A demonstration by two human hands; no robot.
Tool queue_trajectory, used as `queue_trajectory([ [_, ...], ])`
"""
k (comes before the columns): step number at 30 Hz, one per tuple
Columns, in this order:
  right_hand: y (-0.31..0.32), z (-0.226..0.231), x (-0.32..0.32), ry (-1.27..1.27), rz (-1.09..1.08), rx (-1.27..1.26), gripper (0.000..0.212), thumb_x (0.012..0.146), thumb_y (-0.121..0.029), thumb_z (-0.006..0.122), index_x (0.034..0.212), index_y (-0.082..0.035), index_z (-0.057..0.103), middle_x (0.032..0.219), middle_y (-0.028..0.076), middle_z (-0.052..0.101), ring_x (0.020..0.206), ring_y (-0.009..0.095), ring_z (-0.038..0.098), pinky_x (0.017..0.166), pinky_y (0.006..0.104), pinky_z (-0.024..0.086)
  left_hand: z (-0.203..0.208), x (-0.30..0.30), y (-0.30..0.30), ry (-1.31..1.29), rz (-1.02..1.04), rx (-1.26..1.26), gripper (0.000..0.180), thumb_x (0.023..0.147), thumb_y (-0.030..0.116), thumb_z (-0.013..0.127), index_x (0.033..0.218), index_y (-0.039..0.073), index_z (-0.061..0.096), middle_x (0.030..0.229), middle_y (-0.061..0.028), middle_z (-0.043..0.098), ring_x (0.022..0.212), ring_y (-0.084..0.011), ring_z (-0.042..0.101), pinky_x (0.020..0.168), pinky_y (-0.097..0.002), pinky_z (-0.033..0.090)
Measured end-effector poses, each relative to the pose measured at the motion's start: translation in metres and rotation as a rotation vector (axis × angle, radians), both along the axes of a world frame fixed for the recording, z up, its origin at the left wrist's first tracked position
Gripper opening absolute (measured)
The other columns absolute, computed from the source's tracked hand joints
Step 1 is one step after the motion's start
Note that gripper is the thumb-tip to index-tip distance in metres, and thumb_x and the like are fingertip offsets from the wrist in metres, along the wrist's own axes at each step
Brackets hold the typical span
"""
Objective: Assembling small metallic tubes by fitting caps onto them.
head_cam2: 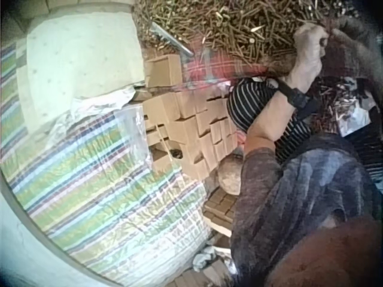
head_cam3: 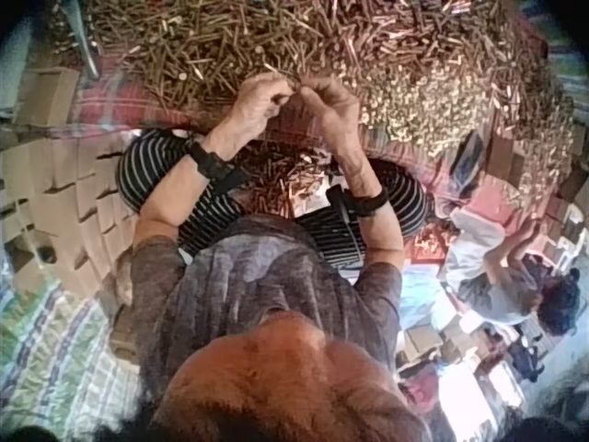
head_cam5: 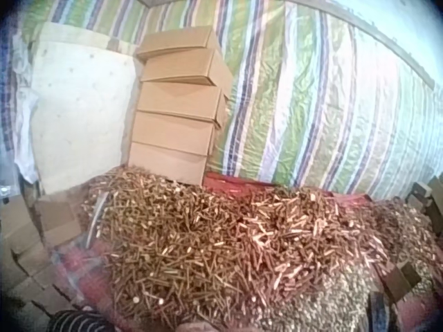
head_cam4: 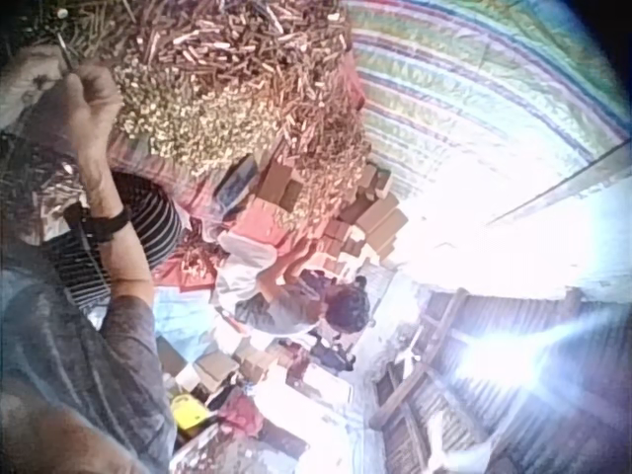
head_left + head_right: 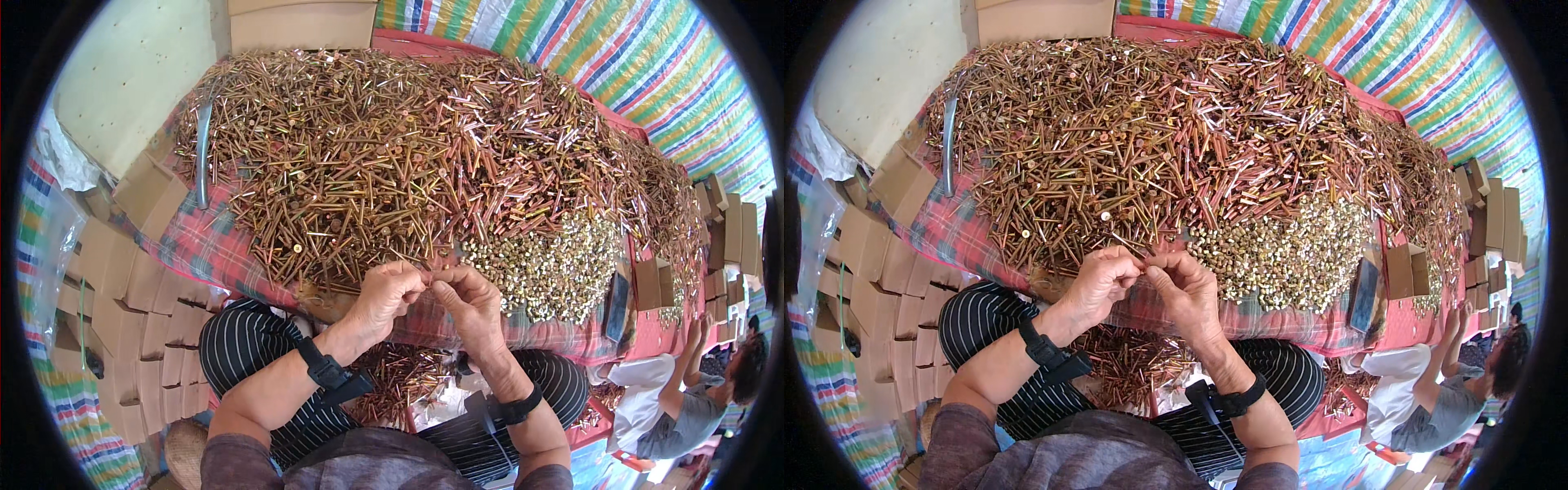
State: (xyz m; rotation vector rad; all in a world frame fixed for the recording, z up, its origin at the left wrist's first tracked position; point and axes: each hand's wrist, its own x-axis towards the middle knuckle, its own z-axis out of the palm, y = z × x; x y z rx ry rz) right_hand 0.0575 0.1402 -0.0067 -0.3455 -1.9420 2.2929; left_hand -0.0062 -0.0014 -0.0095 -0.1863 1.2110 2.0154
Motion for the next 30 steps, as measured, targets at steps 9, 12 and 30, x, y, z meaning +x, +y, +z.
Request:
queue_trajectory([
  [9, -0.005, 0.003, 0.004, -0.032, 0.012, 0.101, 0.011, 0.087, -0.001, 0.06, 0.097, -0.002, 0.061, 0.083, -0.002, 0.061, 0.071, 0.003, 0.053, 0.064, 0.0183, 0.045, 0.0, 0.004, -0.001, 0.023, 0.022, -0.046, 0.002, 0.075, 0.003, 0.057, 0.076, 0.003, 0.057, 0.059, 0.001, 0.047, 0.045, -0.0037, 0.033, 0.041, -0.0186, 0.022],
  [12, -0.004, -0.002, 0.006, 0.03, 0.046, 0.299, 0.012, 0.087, 0.0, 0.058, 0.1, -0.001, 0.059, 0.086, 0.0, 0.062, 0.074, 0.004, 0.055, 0.068, 0.0188, 0.046, -0.001, 0.004, -0.003, -0.023, 0.02, -0.032, 0.001, 0.075, 0.003, 0.057, 0.075, 0.003, 0.057, 0.059, 0.0012, 0.047, 0.045, -0.0036, 0.033, 0.04, -0.0185, 0.022],
  [30, -0.004, 0.002, 0.012, 0.005, 0.097, 0.693, 0.027, 0.091, -0.021, 0.057, 0.076, 0.001, 0.049, 0.057, 0.012, 0.045, 0.052, 0.017, 0.043, 0.048, 0.0328, 0.038, -0.004, 0.003, -0.008, 0.378, -0.089, -0.079, 0.008, 0.075, 0.002, 0.059, 0.068, 0.003, 0.058, 0.057, 0.0038, 0.047, 0.049, -0.0022, 0.037, 0.043, -0.019, 0.024],
])
